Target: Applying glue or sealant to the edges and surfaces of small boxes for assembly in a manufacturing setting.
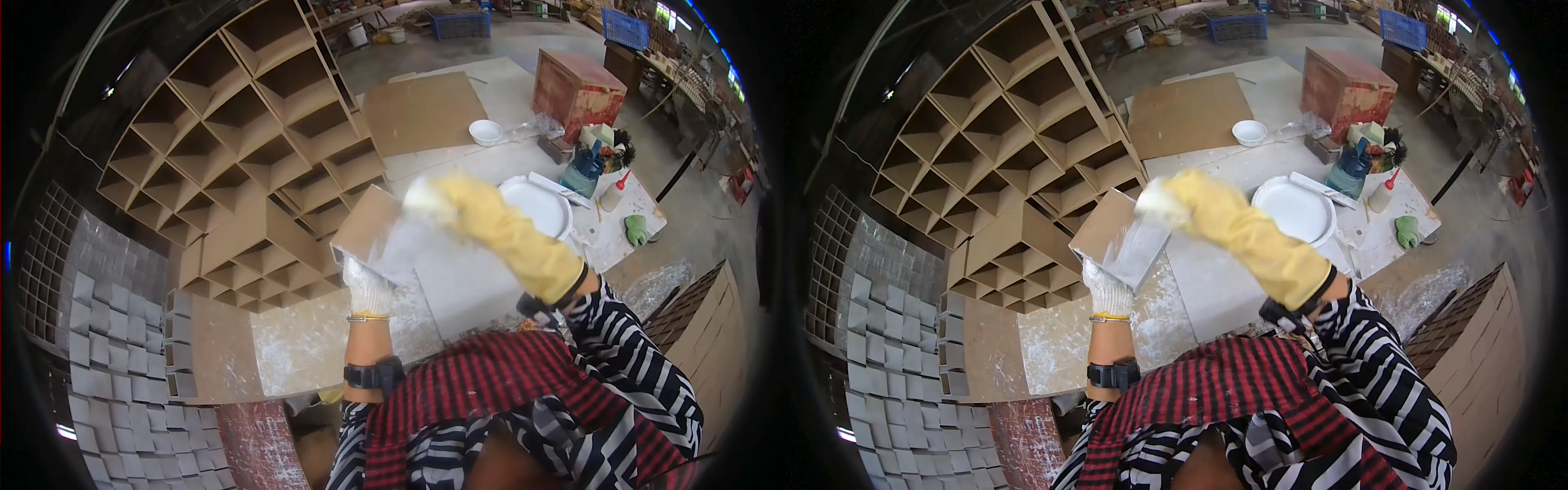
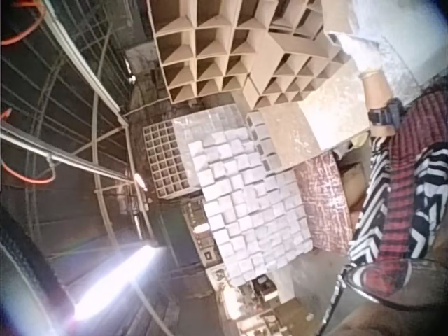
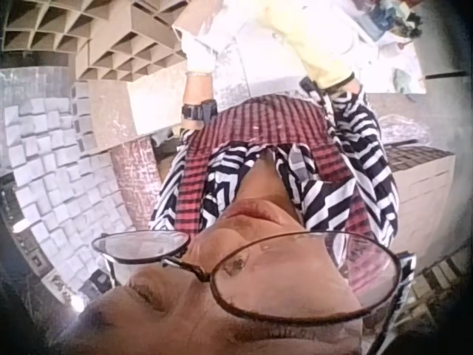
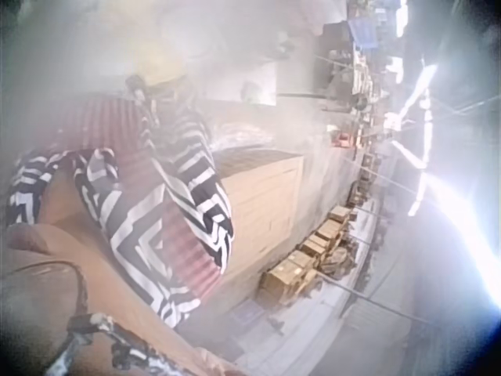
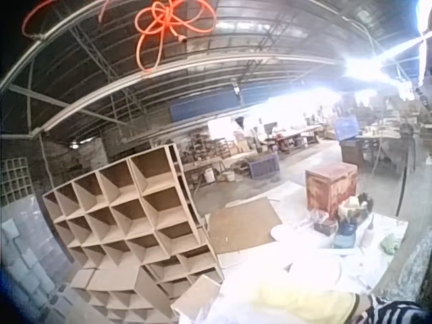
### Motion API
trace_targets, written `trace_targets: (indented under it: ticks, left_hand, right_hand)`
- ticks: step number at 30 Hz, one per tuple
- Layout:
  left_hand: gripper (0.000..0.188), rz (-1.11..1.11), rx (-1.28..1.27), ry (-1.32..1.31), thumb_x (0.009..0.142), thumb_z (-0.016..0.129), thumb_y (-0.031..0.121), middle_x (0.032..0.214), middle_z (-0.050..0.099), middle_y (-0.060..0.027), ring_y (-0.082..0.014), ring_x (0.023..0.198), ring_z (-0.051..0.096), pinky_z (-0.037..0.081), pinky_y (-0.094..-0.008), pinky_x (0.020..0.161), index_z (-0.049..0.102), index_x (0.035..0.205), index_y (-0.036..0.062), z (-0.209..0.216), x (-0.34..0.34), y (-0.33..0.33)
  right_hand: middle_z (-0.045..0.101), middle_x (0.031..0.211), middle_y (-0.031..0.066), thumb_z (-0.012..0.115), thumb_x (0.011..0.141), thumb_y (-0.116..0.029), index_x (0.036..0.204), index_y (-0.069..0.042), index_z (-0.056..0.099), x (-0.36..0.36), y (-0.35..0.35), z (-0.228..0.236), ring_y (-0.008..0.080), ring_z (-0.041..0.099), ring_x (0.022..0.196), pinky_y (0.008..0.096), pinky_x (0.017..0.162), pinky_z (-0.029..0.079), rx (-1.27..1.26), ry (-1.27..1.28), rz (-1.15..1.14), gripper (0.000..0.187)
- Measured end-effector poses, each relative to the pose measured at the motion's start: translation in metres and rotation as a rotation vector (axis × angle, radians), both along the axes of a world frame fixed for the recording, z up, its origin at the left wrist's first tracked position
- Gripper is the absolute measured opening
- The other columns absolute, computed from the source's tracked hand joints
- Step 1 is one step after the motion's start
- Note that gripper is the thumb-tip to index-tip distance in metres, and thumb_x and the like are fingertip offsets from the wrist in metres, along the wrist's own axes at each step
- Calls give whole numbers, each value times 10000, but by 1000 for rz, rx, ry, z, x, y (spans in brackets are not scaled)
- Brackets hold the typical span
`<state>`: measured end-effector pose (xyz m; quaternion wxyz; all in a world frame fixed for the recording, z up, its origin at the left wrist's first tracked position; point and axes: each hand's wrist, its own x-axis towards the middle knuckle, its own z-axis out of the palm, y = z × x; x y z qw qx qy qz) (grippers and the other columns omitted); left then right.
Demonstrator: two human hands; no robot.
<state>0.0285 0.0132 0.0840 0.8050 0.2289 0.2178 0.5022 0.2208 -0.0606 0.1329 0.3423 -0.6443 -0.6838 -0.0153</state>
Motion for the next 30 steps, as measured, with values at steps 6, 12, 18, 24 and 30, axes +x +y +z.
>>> trace_targets:
  ticks: [6, 12, 18, 24, 30]
  left_hand:
    - [562, -68, -29, 1, 960, 372, 475, 1241, 511, -134, -305, 1126, 513, 470, -428, 928, 444, 1291, 26, -8, -8, 10]
    - [606, -214, 70, 26, 944, 387, 519, 1254, 516, -122, -284, 1120, 526, 480, -413, 918, 447, 1303, 34, -13, 1, 4]
    - [699, -159, 82, 395, 907, 396, 602, 1206, 558, -134, -275, 1098, 549, 491, -400, 905, 454, 1295, 22, -21, -6, -12]
    - [702, -483, 3, 75, 874, 445, 633, 1142, 566, -142, -270, 1058, 560, 517, -396, 851, 489, 1275, 59, -31, -15, 1]
    - [645, -249, -119, 410, 902, 431, 576, 1241, 553, -134, -297, 1104, 552, 486, -433, 911, 505, 1259, 44, -24, 0, -11]
  right_hand:
    - [582, 1105, 142, 740, 680, -149, 1209, -126, 547, 5, -19, 5, 337, 565, 1001, 388, 860, 463, 183, -112, 220, 563]
    - [602, 980, 138, 741, 711, -255, 1118, -174, 609, -2, 7, 19, 339, 573, 942, 406, 803, 481, 184, -70, 384, 435]
    - [576, 1051, 170, 731, 659, -155, 1192, -87, 542, 2, 24, 55, 380, 533, 993, 421, 865, 448, 35, 5, 135, 570]
    - [569, 1052, 154, 687, 724, -224, 1204, -122, 538, -22, 5, 24, 375, 536, 985, 435, 866, 449, 8, -356, 496, 512]
    - [568, 995, 164, 714, 671, -171, 1176, -94, 553, 13, 26, 41, 369, 546, 953, 431, 861, 451, 103, 8, 233, 535]
